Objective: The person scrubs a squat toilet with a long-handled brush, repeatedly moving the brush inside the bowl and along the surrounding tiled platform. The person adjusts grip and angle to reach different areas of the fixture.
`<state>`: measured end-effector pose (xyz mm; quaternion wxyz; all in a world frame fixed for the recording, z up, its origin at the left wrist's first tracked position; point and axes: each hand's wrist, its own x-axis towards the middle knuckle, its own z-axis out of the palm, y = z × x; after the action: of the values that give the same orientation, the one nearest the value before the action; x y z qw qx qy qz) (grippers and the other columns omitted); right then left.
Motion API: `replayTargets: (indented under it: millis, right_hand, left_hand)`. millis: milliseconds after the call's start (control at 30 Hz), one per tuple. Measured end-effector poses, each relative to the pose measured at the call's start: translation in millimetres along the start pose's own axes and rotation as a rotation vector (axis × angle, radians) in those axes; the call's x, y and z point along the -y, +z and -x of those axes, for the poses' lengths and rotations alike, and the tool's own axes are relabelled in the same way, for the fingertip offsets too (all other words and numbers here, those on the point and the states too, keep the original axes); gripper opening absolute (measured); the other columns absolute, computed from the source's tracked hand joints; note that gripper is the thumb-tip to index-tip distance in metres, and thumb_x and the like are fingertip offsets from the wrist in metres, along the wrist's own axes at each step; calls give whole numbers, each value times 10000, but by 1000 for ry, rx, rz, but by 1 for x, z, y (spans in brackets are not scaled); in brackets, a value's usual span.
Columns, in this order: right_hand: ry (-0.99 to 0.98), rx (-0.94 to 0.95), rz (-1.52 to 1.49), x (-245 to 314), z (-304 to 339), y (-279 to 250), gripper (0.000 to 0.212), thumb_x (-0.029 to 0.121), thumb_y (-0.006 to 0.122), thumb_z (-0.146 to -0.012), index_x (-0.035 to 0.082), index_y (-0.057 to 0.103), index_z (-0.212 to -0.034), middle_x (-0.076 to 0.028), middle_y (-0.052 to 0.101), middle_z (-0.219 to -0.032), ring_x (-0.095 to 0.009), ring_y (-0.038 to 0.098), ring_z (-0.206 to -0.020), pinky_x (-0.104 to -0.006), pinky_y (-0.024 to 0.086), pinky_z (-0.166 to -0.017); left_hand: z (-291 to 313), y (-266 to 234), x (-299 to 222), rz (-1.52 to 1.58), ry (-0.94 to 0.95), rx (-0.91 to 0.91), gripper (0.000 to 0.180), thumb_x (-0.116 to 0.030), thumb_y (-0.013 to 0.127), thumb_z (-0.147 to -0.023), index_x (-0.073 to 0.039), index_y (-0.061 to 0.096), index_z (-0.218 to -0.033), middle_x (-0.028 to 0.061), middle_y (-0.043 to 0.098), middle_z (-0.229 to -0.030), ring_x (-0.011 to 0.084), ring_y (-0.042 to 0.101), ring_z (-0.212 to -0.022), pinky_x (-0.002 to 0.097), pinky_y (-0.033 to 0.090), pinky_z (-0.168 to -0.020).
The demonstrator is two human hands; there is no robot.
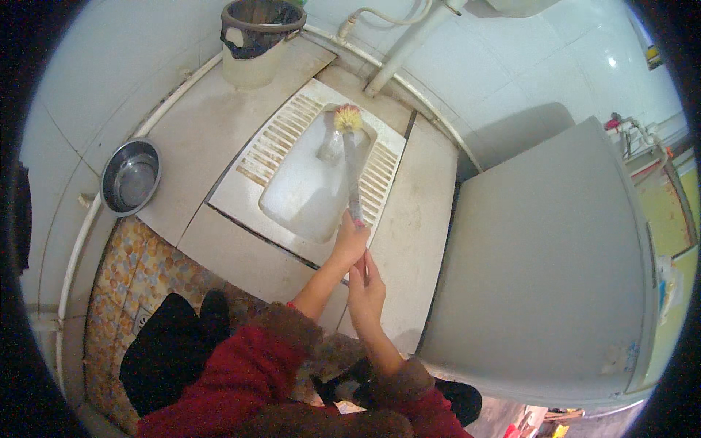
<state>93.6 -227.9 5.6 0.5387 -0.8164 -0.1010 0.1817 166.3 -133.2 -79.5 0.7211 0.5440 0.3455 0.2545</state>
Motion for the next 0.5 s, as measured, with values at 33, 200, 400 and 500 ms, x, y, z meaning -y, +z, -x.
replayTargets:
  millis: [33, 200, 400, 500]
  right_hand:
    - [-146, 47, 1, 3, -3, 1, 521, 117, 585, -993, -44, 455, -1471, -103, 635, -1140, -106, 569, -856, -241, 461, -678]
    - [-138, 99, 70, 5, -33, 6, 499, 163, 613, -987, 28, 515, -1457, -1, 604, -844, -55, 457, -634, -211, 346, -429]
    - [132, -69, -148, -12, -22, -7, 565, 190, 653, -982, 31, 464, -1490, 1, 659, -938, -30, 462, -604, -189, 313, -403]
    - [62, -82, -199, -20, -14, 0, 557, 185, 631, -992, 16, 454, -1492, 9, 646, -879, -32, 437, -555, -195, 311, -402]
  left_hand:
    - [-2, -3, -9, 5, 50, -49, 625, -128, 605, -847, 69, 325, -1371, 324, 593, -1184, 457, 614, -1096, 472, 474, -948]
    - [-37, -8, -17, 23, -72, 7, 767, -160, 624, -861, 83, 232, -1474, 336, 583, -1201, 477, 601, -1123, 476, 471, -974]
    - [-28, 30, 15, -196, -13, 95, 733, -164, 590, -864, 103, 255, -1459, 352, 569, -1245, 474, 606, -1132, 487, 478, -975]
    - [-26, 26, 22, -173, -104, 155, 700, -134, 598, -842, 82, 298, -1437, 334, 572, -1254, 477, 582, -1157, 500, 450, -1004]
